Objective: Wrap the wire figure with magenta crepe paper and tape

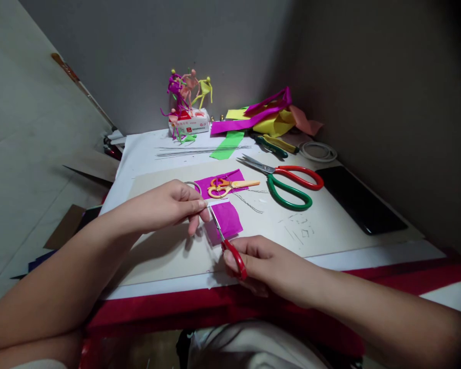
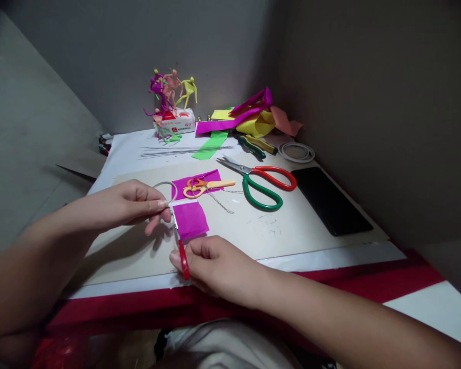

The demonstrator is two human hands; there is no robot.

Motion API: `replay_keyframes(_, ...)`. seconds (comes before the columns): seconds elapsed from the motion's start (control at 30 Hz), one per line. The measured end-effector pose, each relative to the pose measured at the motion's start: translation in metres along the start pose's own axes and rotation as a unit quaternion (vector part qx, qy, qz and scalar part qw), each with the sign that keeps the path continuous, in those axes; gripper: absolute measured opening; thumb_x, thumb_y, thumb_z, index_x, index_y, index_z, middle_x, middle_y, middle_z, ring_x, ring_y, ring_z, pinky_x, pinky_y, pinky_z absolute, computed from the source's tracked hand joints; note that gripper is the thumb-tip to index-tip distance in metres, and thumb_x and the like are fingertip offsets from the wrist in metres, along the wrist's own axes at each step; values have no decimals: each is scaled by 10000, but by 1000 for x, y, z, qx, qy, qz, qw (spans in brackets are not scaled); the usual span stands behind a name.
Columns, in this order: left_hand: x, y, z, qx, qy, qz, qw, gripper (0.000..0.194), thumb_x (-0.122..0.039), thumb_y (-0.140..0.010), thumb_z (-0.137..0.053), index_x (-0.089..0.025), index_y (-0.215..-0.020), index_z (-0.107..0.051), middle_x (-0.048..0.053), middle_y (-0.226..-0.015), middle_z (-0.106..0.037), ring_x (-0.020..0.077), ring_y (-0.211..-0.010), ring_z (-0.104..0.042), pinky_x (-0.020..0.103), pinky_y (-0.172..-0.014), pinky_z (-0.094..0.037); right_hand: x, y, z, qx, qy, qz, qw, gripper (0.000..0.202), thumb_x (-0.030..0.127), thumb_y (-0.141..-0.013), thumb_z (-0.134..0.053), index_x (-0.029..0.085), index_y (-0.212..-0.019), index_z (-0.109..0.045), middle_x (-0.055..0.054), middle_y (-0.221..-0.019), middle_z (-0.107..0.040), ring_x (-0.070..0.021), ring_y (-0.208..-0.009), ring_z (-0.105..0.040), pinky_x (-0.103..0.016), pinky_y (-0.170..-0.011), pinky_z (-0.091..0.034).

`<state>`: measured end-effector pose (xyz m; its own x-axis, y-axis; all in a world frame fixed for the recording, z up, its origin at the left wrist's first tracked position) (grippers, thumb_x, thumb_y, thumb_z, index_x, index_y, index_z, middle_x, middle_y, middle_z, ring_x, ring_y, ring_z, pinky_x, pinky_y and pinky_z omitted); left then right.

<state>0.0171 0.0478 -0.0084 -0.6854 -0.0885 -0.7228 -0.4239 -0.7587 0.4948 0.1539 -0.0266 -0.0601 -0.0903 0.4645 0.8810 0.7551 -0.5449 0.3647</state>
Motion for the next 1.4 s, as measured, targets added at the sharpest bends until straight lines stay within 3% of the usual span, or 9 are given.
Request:
replay_keyframes(0.5,0,0,2,1,-47,-16,999,379,-389,-878,-457,-125,-748,-696,42,-537,-628,116,-502,-466,236,-500,-327,-1,-4,3,-21,9,10,1000,425,553,-814,-560,186,-661,-411,84,-500,-350,-46,-423,-272,-208,-408,-191)
replay_keyframes(0.73,-4,0,2,-12,-65,-31,997,419,-371,-878,-464,-142,-576,-640,40,-570,-636,129,-593,-536,235,-592,-390,-2,-6,0,-24,-17,21,999,434,561,-817,-553,191,-650,-399,89,-468,-338,-51,-416,-260,-212,-400,-181)
replay_keyframes(0.93,-6,0,0,-31,-73,-23,997,335,-359,-871,-472,-128,-760,-687,-29,-468,-541,100,-493,-463,207,-527,-351,-7,-9,-3,-30,-66,12,997,465,581,-796,-568,189,-627,-382,98,-455,-317,-39,-400,-214,-214,-390,-143)
replay_keyframes(1.4,1,-9,-9,10,-124,-12,992,345,-347,-864,-426,-122,-726,-649,-31,-533,-490,100,-510,-412,202,-524,-328,-15,-6,-3,-45,-136,-4,990,469,557,-747,-628,194,-621,-359,115,-450,-227,-35,-406,-143,-214,-389,-86)
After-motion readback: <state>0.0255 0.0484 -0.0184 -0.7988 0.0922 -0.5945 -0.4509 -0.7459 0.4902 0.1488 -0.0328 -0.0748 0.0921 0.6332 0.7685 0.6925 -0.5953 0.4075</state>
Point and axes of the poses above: each hand's wrist, its own y-axis away from the middle knuckle, its own z-axis out of the back of the hand, x = y × z, the point moved 6 cm from there along -y, towards the middle knuckle
